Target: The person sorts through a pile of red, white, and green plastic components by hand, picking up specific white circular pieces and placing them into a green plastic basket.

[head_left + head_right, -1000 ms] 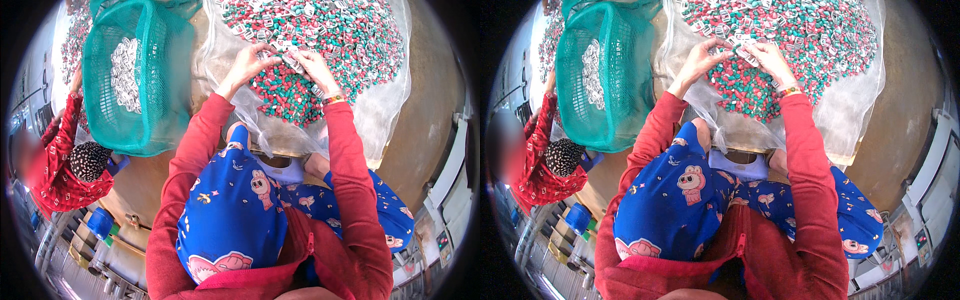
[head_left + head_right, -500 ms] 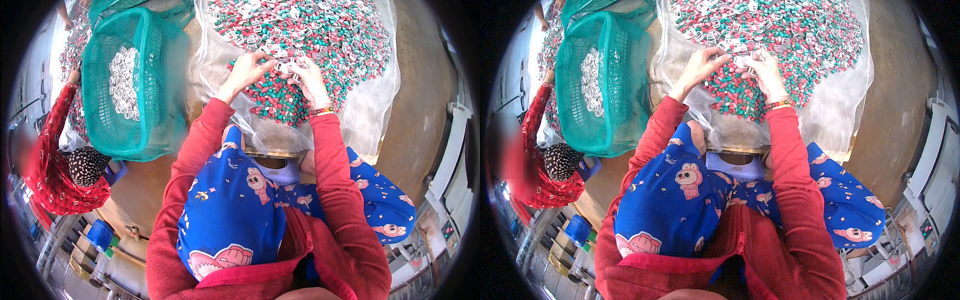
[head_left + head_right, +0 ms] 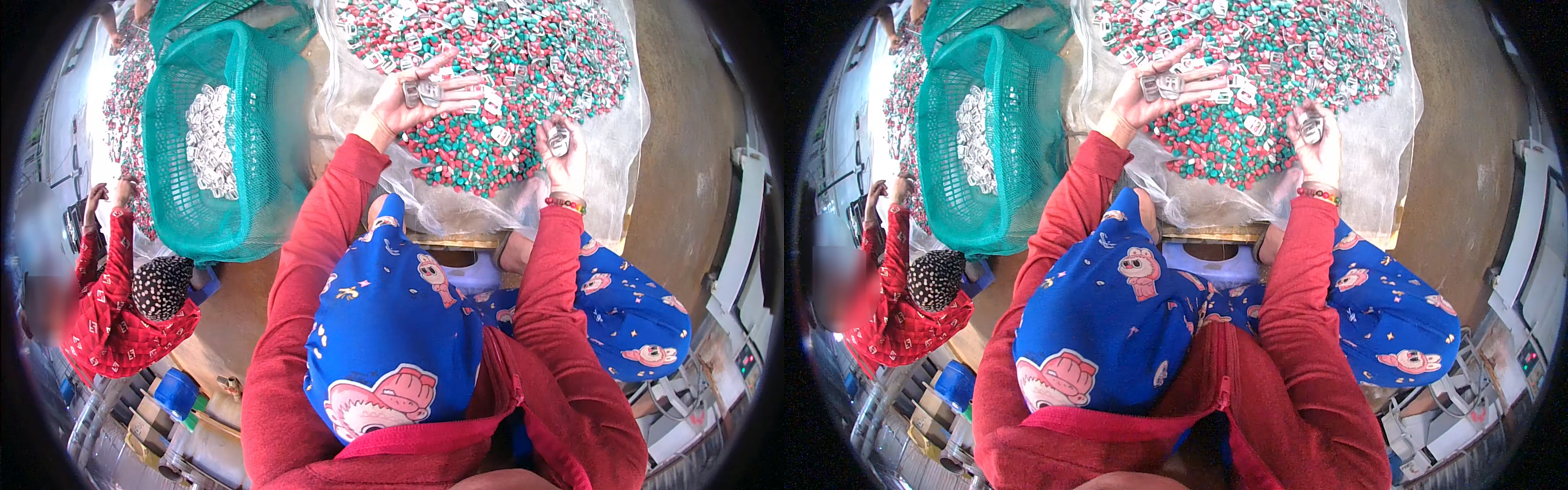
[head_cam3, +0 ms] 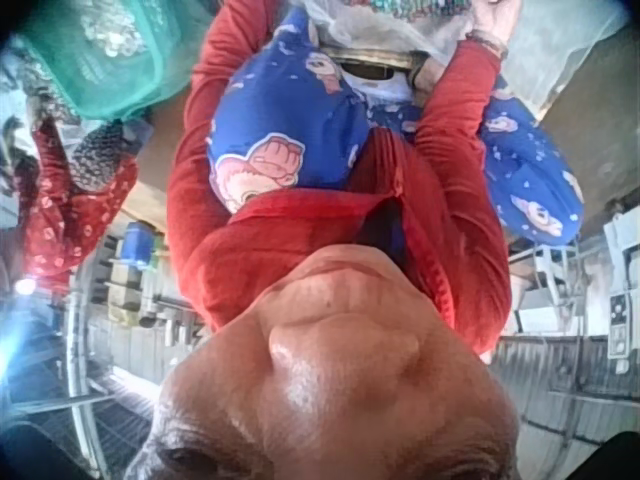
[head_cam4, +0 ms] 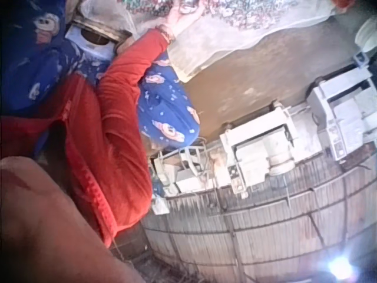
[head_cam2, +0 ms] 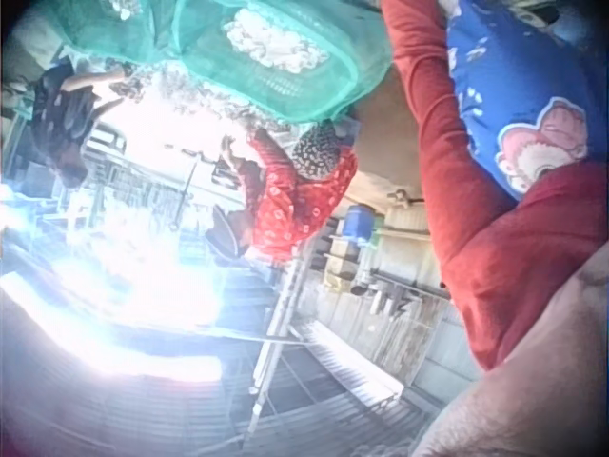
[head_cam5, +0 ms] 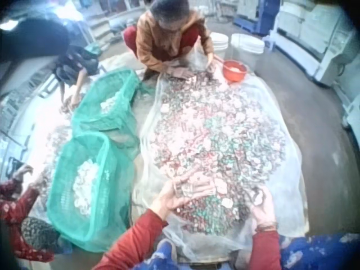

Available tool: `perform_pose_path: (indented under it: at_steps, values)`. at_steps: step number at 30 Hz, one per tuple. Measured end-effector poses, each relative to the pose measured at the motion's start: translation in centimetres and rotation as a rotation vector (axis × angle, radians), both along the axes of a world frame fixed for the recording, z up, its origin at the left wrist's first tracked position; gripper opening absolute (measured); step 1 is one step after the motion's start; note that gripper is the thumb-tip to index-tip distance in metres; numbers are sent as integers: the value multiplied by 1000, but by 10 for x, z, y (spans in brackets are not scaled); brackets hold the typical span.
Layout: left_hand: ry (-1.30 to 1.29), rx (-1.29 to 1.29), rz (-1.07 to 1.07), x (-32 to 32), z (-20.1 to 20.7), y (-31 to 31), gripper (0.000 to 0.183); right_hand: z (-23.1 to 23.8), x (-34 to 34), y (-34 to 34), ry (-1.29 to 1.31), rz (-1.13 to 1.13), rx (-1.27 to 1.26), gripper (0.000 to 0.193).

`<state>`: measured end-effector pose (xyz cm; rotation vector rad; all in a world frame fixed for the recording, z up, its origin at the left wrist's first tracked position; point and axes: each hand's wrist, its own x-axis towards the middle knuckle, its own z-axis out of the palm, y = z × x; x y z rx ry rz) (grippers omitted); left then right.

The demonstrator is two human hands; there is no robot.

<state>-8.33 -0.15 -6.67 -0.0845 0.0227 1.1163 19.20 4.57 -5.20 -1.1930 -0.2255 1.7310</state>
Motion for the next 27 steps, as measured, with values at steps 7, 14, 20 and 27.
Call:
perform_pose_path:
  at_steps: [7,14,20,27]
  values:
    - [-153,25,27,3,24,-7,56,-26,-16,-9,-1023,871,409,29]
    - [1811,236,-105,14,-21,14,39,-51,-25,-24,-1066,807,268,25]
    - [2554,841,-22,29,-72,11,31,-40,-7,-9,67,358,119,9]
    - [1718,113,-164,0,-16,16,43,-19,-17,19,-145,500,174,25]
